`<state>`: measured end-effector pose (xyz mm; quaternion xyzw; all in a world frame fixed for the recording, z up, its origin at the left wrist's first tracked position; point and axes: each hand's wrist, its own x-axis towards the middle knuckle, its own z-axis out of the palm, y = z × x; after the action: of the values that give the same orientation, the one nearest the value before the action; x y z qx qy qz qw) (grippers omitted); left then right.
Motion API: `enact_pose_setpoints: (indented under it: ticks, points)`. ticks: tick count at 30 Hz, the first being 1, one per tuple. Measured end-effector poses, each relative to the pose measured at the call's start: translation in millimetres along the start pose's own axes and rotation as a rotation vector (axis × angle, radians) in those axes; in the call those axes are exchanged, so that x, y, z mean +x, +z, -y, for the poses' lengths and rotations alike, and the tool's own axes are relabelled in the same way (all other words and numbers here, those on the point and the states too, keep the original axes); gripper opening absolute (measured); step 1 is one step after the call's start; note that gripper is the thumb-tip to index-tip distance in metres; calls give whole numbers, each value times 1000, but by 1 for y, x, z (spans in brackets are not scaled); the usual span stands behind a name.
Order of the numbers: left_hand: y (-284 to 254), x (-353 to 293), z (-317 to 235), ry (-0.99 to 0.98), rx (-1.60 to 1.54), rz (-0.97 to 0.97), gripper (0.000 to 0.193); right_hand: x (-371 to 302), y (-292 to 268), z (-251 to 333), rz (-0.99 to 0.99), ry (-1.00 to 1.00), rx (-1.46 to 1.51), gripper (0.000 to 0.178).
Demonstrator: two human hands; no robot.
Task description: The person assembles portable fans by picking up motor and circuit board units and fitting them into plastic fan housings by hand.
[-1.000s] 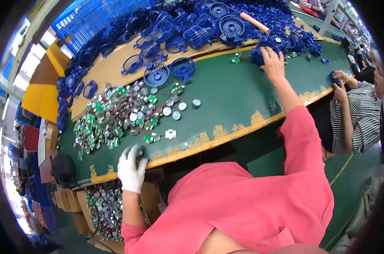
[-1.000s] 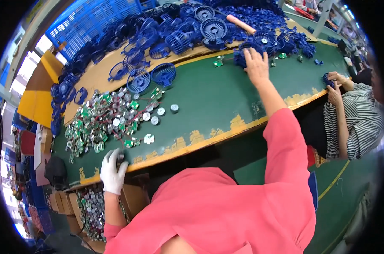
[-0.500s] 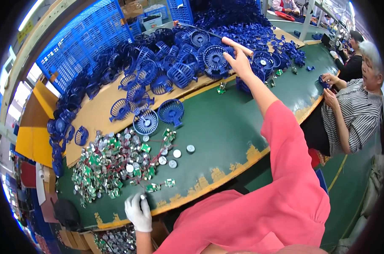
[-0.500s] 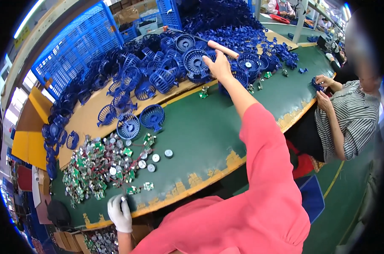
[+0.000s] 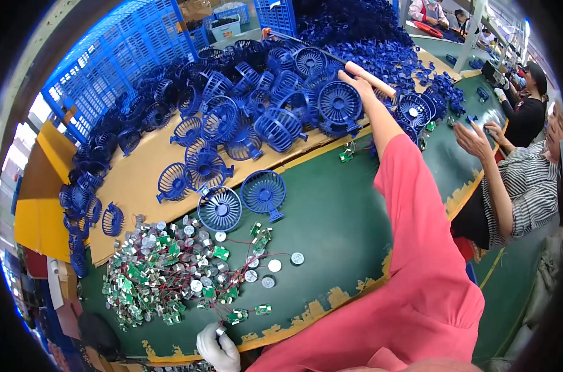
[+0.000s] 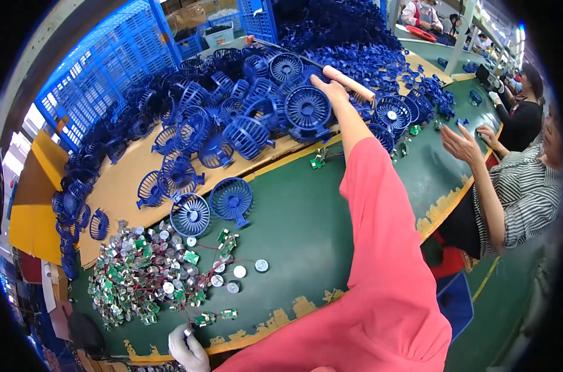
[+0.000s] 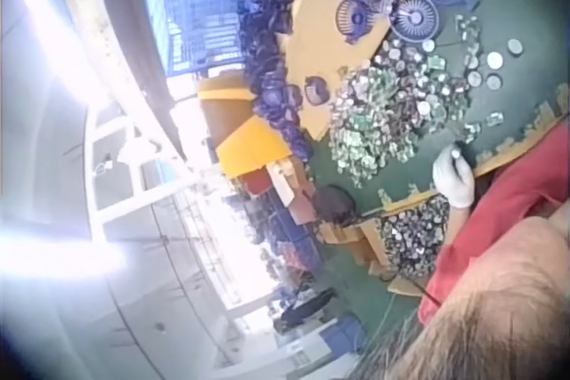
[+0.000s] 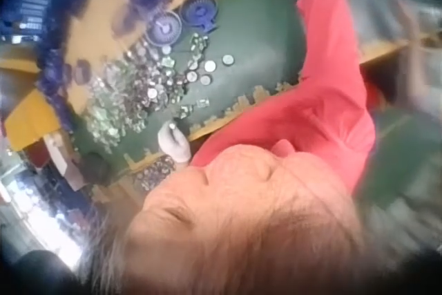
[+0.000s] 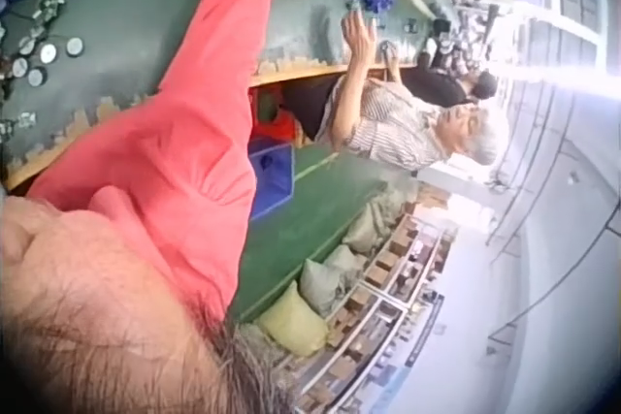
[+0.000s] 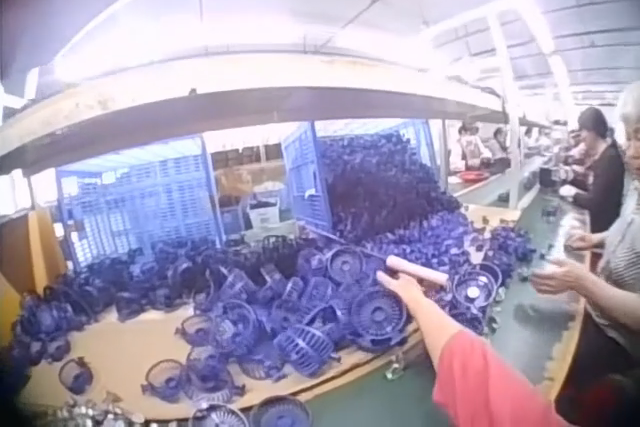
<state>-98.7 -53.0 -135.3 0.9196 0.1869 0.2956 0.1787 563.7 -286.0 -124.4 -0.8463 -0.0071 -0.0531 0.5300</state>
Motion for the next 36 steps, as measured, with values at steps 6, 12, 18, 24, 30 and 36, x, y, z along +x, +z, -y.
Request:
enact_pose_setpoints:
  ticks: [6, 12, 18, 24, 30, 36]
  points:
    - [-3, -2, 2, 4, 19, -20, 17, -76, 56, 64, 101, 5, -456, 70]
    - [4, -7, 4, -27, -2, -74, 20, -159, 101, 100, 141, 57, -307, 61]
    - [6, -7, 7, -44, -130, -60, 19, -208, 102, 109, 218, -83, -288, 73]
    - [0, 1, -3, -109, -194, 21, 19, -167, 23, 74, 241, -422, -549, 60]
    - [0, 0, -4, 38, -1, 61, 22, -93, -49, 61, 220, -349, -709, 32]
    - [5, 7, -10, 81, 90, 76, 23, -48, -22, 44, 191, -484, -1268, 29]
